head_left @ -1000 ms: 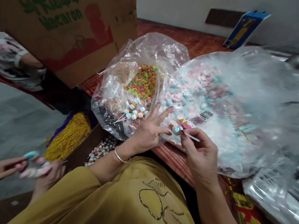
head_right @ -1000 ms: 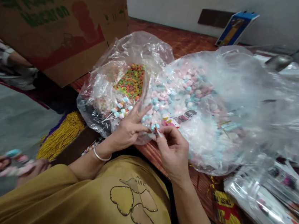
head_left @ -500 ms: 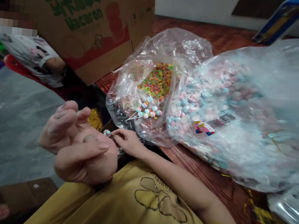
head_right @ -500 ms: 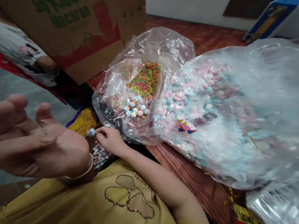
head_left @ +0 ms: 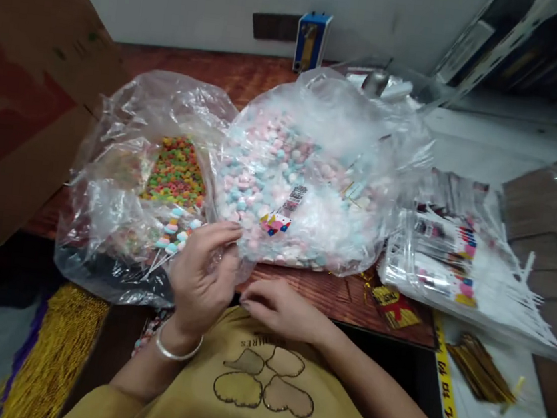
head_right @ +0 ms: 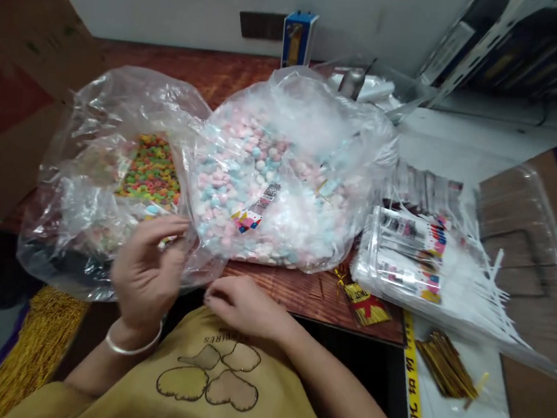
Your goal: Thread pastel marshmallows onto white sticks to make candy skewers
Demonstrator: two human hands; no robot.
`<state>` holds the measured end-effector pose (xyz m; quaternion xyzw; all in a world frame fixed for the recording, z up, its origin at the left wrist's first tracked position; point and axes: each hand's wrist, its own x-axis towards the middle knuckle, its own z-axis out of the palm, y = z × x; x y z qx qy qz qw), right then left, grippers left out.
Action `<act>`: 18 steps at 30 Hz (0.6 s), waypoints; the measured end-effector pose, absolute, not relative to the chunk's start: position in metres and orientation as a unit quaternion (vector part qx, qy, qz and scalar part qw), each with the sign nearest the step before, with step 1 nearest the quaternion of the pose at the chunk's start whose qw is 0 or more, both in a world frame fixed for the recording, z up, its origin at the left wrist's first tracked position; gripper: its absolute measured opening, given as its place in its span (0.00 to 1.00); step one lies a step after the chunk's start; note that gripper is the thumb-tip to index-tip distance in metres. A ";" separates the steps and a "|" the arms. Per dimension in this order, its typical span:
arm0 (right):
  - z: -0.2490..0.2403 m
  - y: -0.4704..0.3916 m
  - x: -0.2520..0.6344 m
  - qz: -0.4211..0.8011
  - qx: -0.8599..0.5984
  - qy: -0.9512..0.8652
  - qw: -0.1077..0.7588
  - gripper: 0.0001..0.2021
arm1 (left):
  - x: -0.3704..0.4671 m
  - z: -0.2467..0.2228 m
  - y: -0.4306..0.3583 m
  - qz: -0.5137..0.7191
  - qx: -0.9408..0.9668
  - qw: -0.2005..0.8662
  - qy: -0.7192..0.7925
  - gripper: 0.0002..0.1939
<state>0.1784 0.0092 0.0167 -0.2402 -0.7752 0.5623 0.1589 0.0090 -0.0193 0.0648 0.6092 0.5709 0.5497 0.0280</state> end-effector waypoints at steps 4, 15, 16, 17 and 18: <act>0.018 0.013 0.227 0.555 -0.382 -0.706 0.220 0.10 | 0.027 0.041 0.028 0.468 0.680 0.069 0.560 0.10; -0.006 0.072 0.169 0.562 -0.525 -0.490 0.410 0.23 | 0.033 0.025 0.052 0.476 0.562 0.221 0.639 0.08; -0.006 0.074 0.167 0.562 -0.528 -0.484 0.413 0.22 | 0.031 0.024 0.052 0.488 0.537 0.251 0.640 0.08; -0.004 0.074 0.168 0.561 -0.528 -0.482 0.418 0.21 | 0.030 0.023 0.052 0.504 0.505 0.286 0.640 0.08; -0.001 0.074 0.172 0.556 -0.519 -0.492 0.424 0.19 | 0.028 0.023 0.052 0.522 0.465 0.325 0.637 0.10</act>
